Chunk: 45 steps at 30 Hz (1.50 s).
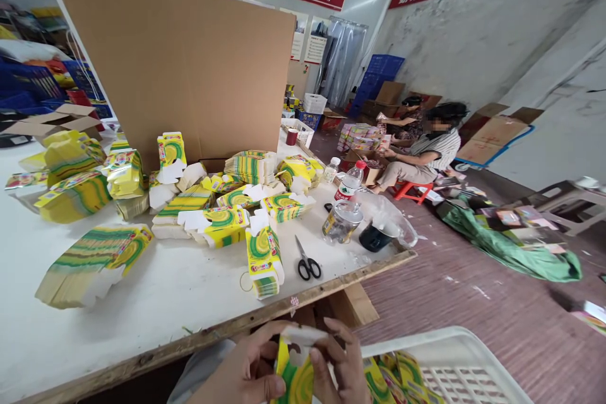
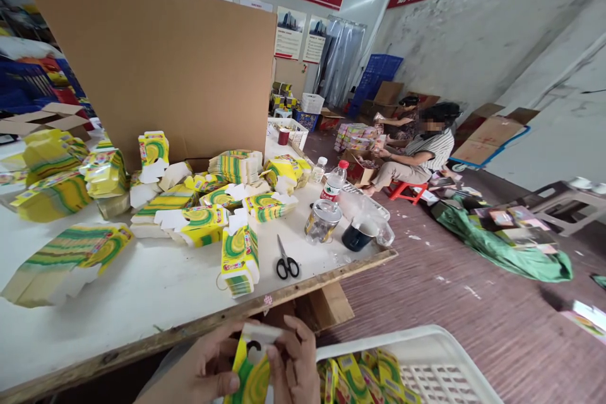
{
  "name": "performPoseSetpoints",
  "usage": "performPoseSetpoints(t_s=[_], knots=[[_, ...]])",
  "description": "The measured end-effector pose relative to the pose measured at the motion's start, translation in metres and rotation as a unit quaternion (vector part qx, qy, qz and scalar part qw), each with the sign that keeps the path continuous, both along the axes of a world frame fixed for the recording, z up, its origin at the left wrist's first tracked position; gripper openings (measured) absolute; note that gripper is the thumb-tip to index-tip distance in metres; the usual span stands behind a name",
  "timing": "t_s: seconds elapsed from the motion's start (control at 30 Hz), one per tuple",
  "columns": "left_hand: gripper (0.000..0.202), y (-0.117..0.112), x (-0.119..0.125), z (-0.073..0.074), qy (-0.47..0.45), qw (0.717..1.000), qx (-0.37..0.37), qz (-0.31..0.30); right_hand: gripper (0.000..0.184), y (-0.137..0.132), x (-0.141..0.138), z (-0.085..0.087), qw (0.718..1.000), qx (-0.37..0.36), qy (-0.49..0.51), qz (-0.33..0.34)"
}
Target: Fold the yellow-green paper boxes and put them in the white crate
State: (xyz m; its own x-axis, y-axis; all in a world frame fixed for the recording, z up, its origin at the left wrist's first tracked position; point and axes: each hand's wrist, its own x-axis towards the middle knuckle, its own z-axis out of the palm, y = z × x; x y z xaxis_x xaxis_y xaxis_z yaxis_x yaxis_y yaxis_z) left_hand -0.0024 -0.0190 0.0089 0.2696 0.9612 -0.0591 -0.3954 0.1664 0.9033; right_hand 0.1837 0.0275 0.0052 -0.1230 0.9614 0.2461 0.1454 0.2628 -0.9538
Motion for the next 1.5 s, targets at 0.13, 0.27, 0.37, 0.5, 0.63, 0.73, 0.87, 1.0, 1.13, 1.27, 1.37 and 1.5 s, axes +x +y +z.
performPoseSetpoints(t_s=[0.13, 0.27, 0.37, 0.5, 0.63, 0.73, 0.87, 1.0, 1.13, 1.27, 1.37, 1.5], knots=[[0.049, 0.003, 0.003, 0.0, 0.052, 0.997, 0.03, 0.045, 0.047, 0.005, 0.012, -0.001, 0.997, 0.056, -0.045, 0.019], [0.046, 0.002, 0.003, 0.003, 0.161, 0.984, 0.061, 0.044, 0.052, 0.002, 0.011, -0.017, 0.994, -0.005, -0.104, 0.045], [0.047, -0.001, 0.002, -0.001, 0.206, 0.974, 0.086, 0.026, 0.05, -0.002, 0.006, -0.032, 0.993, -0.014, -0.116, 0.032], [0.05, -0.001, 0.003, -0.015, 0.154, 0.985, 0.076, 0.032, 0.047, -0.002, 0.003, -0.044, 0.991, 0.015, -0.129, 0.024], [0.058, 0.003, 0.008, -0.024, 0.07, 0.995, 0.061, 0.036, 0.052, -0.003, 0.004, -0.049, 0.992, 0.011, -0.121, 0.035], [0.061, 0.005, 0.012, -0.02, 0.062, 0.995, 0.059, 0.043, 0.054, -0.003, 0.009, -0.042, 0.991, -0.003, -0.129, 0.035], [0.058, 0.007, 0.02, -0.015, 0.041, 0.998, 0.04, 0.029, 0.044, -0.002, 0.014, -0.019, 0.992, 0.02, -0.127, 0.017], [0.066, 0.01, 0.032, -0.024, 0.023, 0.999, 0.033, 0.017, 0.04, 0.0, 0.025, -0.009, 0.994, 0.03, -0.103, -0.006], [0.086, 0.012, 0.029, -0.039, 0.113, 0.993, 0.04, 0.023, 0.042, 0.025, 0.081, -0.004, 0.97, 0.055, -0.232, -0.049], [0.062, 0.012, 0.018, -0.047, 0.219, 0.971, 0.04, 0.093, 0.054, 0.098, 0.147, 0.023, 0.922, 0.122, -0.33, -0.162], [0.053, 0.012, 0.014, -0.049, 0.24, 0.966, 0.042, 0.081, 0.056, 0.172, 0.155, 0.051, 0.934, 0.053, -0.295, -0.193], [0.054, 0.012, 0.01, -0.058, 0.227, 0.97, 0.063, 0.064, 0.033, 0.256, 0.128, 0.085, 0.946, 0.048, -0.265, -0.182]])
